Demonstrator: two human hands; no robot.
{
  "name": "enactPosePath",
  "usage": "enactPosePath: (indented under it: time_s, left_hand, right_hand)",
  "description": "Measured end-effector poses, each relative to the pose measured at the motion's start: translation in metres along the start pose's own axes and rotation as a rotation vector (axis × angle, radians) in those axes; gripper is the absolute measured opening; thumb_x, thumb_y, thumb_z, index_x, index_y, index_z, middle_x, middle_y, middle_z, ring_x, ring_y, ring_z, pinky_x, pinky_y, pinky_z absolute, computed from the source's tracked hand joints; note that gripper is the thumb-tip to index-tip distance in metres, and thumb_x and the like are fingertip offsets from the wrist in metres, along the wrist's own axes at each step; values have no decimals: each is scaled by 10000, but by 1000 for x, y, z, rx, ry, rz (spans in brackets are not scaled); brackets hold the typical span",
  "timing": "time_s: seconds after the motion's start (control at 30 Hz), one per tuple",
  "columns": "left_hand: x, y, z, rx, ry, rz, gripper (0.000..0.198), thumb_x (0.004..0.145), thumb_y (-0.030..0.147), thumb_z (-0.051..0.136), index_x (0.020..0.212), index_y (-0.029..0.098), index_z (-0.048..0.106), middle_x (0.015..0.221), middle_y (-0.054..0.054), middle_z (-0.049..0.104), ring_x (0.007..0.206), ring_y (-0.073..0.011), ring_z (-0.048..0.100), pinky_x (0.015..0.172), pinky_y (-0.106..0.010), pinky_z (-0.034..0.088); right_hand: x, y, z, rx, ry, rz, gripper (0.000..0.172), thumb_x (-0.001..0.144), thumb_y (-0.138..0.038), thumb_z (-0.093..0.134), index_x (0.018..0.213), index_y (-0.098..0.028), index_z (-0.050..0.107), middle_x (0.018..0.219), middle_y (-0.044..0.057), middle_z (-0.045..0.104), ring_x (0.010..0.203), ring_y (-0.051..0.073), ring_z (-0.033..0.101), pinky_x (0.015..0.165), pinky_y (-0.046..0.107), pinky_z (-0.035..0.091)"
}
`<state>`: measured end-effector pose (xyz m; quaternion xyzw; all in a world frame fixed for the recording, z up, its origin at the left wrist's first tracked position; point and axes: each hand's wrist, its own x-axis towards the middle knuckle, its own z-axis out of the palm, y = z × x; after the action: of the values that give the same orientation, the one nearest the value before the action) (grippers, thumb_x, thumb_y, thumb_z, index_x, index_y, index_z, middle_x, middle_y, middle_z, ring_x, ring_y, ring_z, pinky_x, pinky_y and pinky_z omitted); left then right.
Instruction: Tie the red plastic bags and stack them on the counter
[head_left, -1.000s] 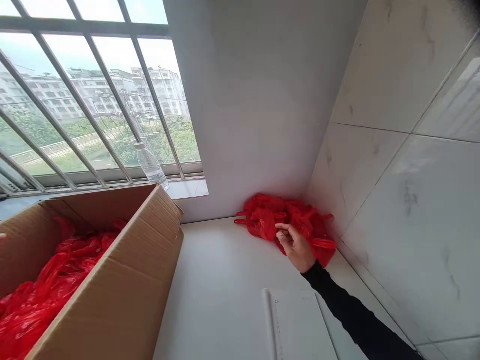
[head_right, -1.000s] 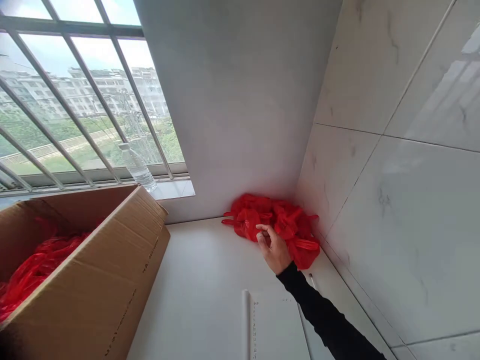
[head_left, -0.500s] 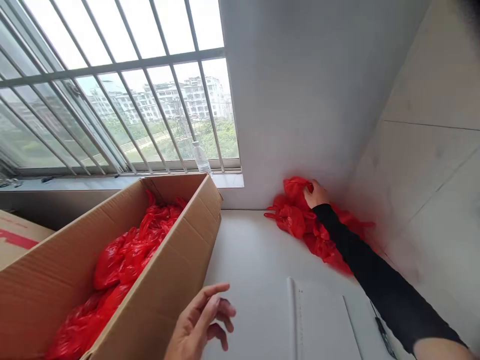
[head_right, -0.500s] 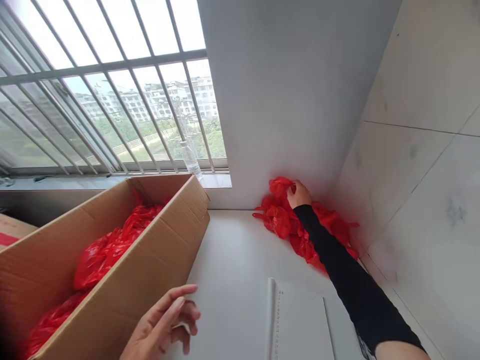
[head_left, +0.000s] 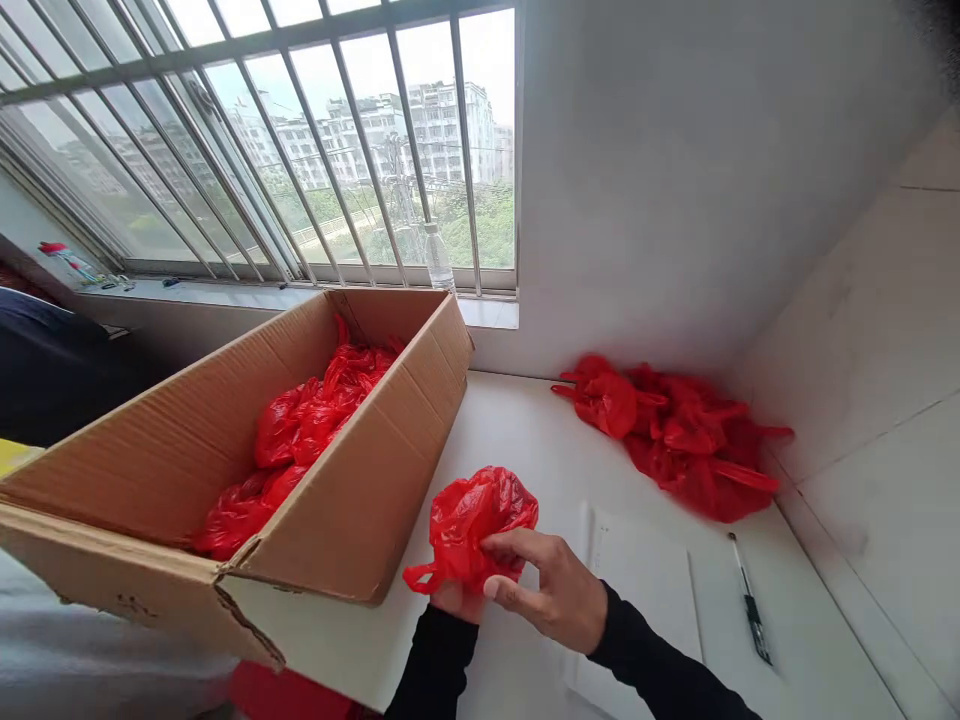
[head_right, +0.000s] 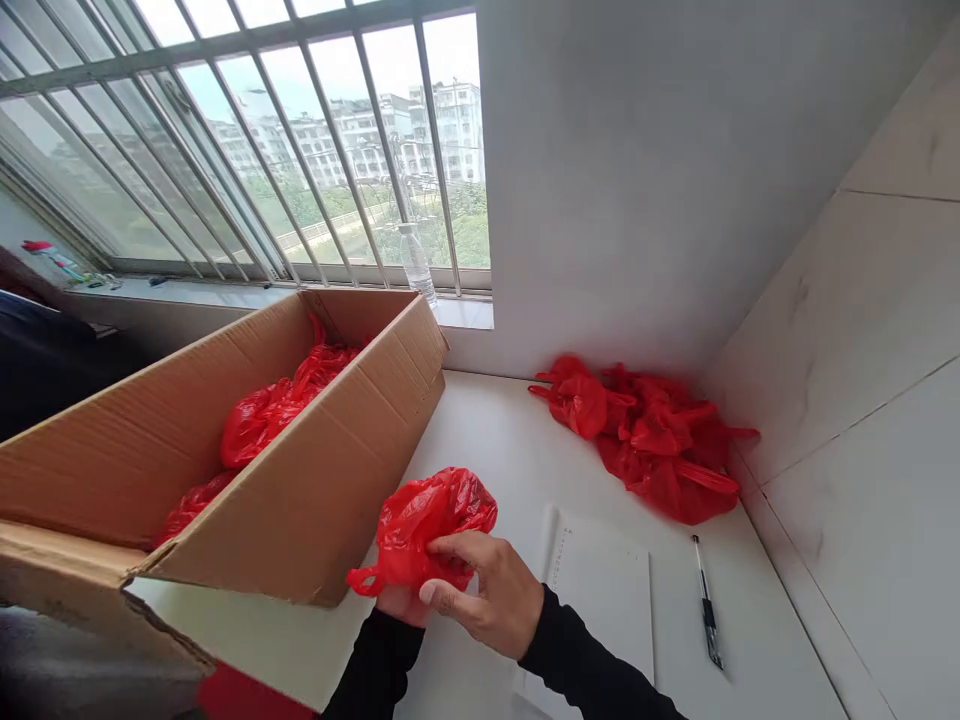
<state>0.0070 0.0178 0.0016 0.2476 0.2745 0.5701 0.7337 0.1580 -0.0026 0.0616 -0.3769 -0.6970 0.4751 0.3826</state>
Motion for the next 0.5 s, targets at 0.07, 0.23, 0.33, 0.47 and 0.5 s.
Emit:
enactPosePath:
  time_s: [0.07,0.23,0.33,0.47,0.5]
  left_hand:
    - [-11,1,-13,-43,-25,4,475,743,625,681,1058,272,730,1095,-73,734,1169,-382,599,1015,-534,469]
    - [-28,-3,-35,-218,-165,-84,392,913,487,544,1243,305,651,1341,-42,641,1229,-292,587,1066,-443,453]
    - [-25,-13,-46,-216,-171,-109,358,838,466,658,1155,301,688,1273,-58,671,1264,-309,559,1062,-437,453]
    - [-25,-16,-43,-167,-97,-104,395,725,401,775,1096,289,696,1187,-86,691,1262,-360,544,1030,-499,463]
    - [-27,-13,-37,-135,-47,-93,403,722,399,775,1098,277,695,1176,-97,691,1252,-373,546,1015,-515,472]
  right_hand:
    - [-2,4,-6,31,62,24,313,920,-465,593,1110,-248,714,1059,65,740,955,239,682,841,364,548]
    - [21,36,-22,106,296,182,485,900,-543,588,1263,-222,601,1181,106,676,1078,259,627,899,405,530]
    - [29,55,-13,330,61,204,454,892,-540,612,1187,-196,636,972,65,713,884,212,661,805,355,534]
    - [22,62,2,480,80,173,356,903,-528,613,1016,-195,669,859,16,691,739,153,613,699,286,489]
    - [20,62,4,512,80,168,352,905,-526,613,1024,-199,664,878,14,690,753,151,611,711,283,488]
